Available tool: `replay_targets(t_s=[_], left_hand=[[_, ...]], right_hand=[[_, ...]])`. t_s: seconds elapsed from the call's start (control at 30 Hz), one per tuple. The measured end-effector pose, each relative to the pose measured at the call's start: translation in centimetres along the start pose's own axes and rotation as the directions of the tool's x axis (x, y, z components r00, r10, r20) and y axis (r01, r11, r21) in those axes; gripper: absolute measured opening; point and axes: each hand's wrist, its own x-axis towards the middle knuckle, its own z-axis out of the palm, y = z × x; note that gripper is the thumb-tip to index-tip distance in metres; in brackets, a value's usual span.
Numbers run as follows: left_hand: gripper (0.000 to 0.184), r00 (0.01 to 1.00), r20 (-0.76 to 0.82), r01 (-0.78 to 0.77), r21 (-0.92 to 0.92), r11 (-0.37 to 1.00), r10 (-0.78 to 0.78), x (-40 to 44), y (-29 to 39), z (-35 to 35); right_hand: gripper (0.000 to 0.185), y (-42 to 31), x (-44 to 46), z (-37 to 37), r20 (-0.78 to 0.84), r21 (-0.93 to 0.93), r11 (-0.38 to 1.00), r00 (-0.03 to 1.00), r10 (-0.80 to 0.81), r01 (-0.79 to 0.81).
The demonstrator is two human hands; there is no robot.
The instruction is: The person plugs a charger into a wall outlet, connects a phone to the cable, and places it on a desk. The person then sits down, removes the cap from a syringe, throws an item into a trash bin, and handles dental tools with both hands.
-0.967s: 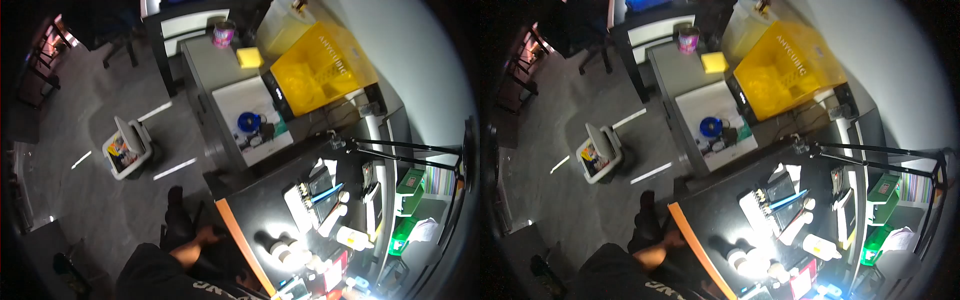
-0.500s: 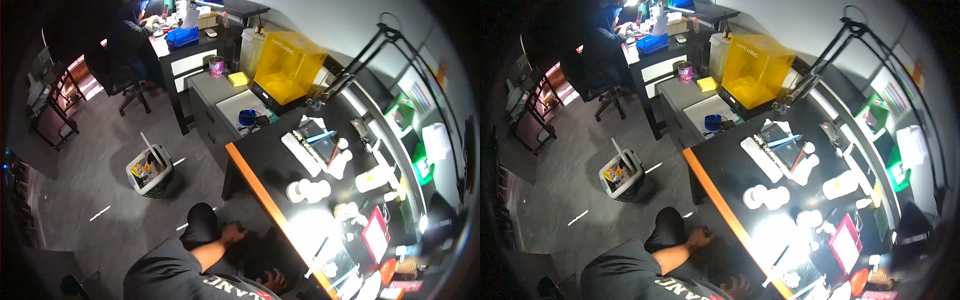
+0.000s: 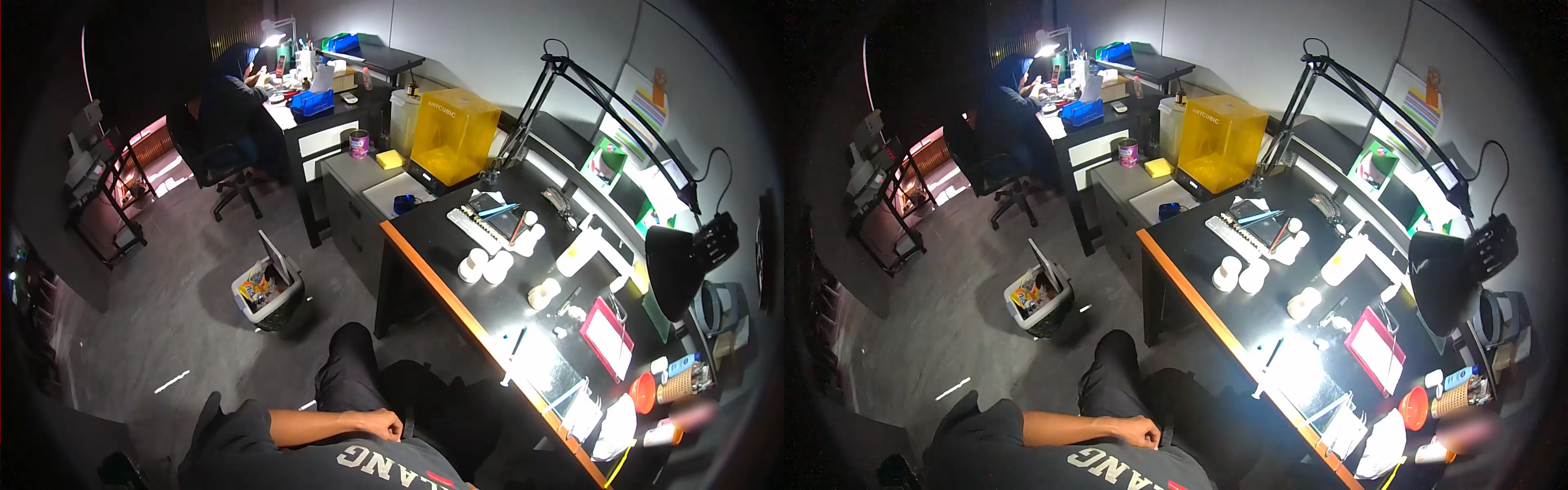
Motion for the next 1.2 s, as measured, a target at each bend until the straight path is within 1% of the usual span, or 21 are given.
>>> replay_targets(t_s=[0.1,0.2,0.23,0.27,0.33,0.37,0.4,0.47,0.57,0.67,0.73,0.8,0.83,0.93,0.97,1.03,1.07,1.13,1.2], left_hand=[[0.019,0.987,0.011,0.159,-0.003,0.987,-0.159,-0.4,0.2,-0.6],[0.024,0.979,0.123,0.153,0.062,0.986,-0.160,0.3,0.4,-1.5],[0.028,0.979,0.158,0.123,0.071,0.990,-0.132,1.0,-0.4,-1.6],[0.030,0.965,0.228,0.109,0.114,0.988,-0.132,1.6,-0.7,-1.9],[0.030,0.943,0.281,0.127,0.194,0.973,-0.179,2.4,-0.4,-2.2],[0.029,0.897,0.347,0.183,0.271,0.945,-0.273,2.6,1.2,-2.8],[0.029,0.887,0.365,0.172,0.308,0.936,-0.283,2.6,2.5,-3.1],[0.028,0.863,0.371,0.223,0.330,0.917,-0.343,3.4,2.9,-3.0],[0.022,0.850,0.395,0.237,0.306,0.922,-0.350,4.0,3.6,-2.9],[0.020,0.784,0.487,0.417,0.048,0.907,-0.386,5.3,1.6,-2.9],[0.019,0.828,0.441,0.359,0.056,0.932,-0.346,5.1,0.8,-2.5],[0.019,0.869,0.396,0.312,0.027,0.950,-0.297,4.6,0.7,-2.3],[0.019,0.845,0.451,0.301,0.044,0.953,-0.288,5.3,-0.5,-2.4],[0.020,0.801,0.523,0.313,0.046,0.949,-0.289,5.6,0.0,-3.3],[0.021,0.800,0.534,0.286,0.064,0.956,-0.275,5.8,-0.2,-3.3],[0.022,0.800,0.545,0.237,0.094,0.967,-0.249,5.8,-0.4,-3.4],[0.026,0.793,0.554,0.221,0.125,0.967,-0.253,6.0,-0.3,-3.3],[0.034,0.784,0.561,0.187,0.190,0.964,-0.264,6.1,0.0,-3.4],[0.031,0.789,0.545,0.132,0.300,0.945,-0.284,6.5,0.3,-3.3]], right_hand=[[0.033,-1.0,0.1,-0.7,0.065,0.009,1.000,0.998,-0.013,0.013],[0.035,-0.8,0.9,-1.5,0.119,0.021,0.999,0.993,-0.028,0.026],[0.035,-0.8,0.9,-1.9,0.138,0.028,0.999,0.990,-0.030,0.027],[0.036,-0.8,0.9,-2.2,0.160,0.036,0.999,0.987,-0.032,0.027],[0.036,-0.6,0.9,-2.9,0.199,0.055,0.998,0.979,-0.030,0.019],[0.037,-0.5,0.7,-3.2,0.218,0.070,0.997,0.975,-0.027,0.012],[0.037,-0.5,0.5,-3.4,0.231,0.083,0.997,0.973,-0.023,0.004],[0.038,-0.2,0.0,-3.5,0.253,0.105,0.994,0.967,-0.018,-0.009],[0.040,-0.2,-0.5,-3.2,0.268,0.137,0.990,0.963,-0.010,-0.028],[0.041,-0.8,-1.1,-3.4,0.268,0.179,0.982,0.963,0.008,-0.058],[0.042,-1.7,-1.7,-3.7,0.258,0.220,0.970,0.965,0.043,-0.102],[0.042,-1.8,-1.5,-4.0,0.269,0.312,0.923,0.953,0.141,-0.225],[0.045,-0.5,-1.0,-3.3,0.216,0.390,0.908,0.974,0.073,-0.154],[0.050,0.7,0.1,-1.7,0.085,0.213,0.977,0.996,-0.014,-0.004],[0.057,0.5,0.3,-1.9,0.111,0.167,0.985,0.994,0.018,-0.036],[0.062,-1.0,-0.3,-2.7,0.158,0.091,0.991,0.984,0.083,-0.098],[0.064,-1.9,-0.4,-3.1,0.179,0.049,0.991,0.978,0.110,-0.121],[0.057,-1.8,0.0,-3.0,0.205,-0.041,0.997,0.976,0.071,-0.064],[0.054,-0.2,1.1,-1.9,0.233,-0.144,0.989,0.971,0.057,-0.023]])
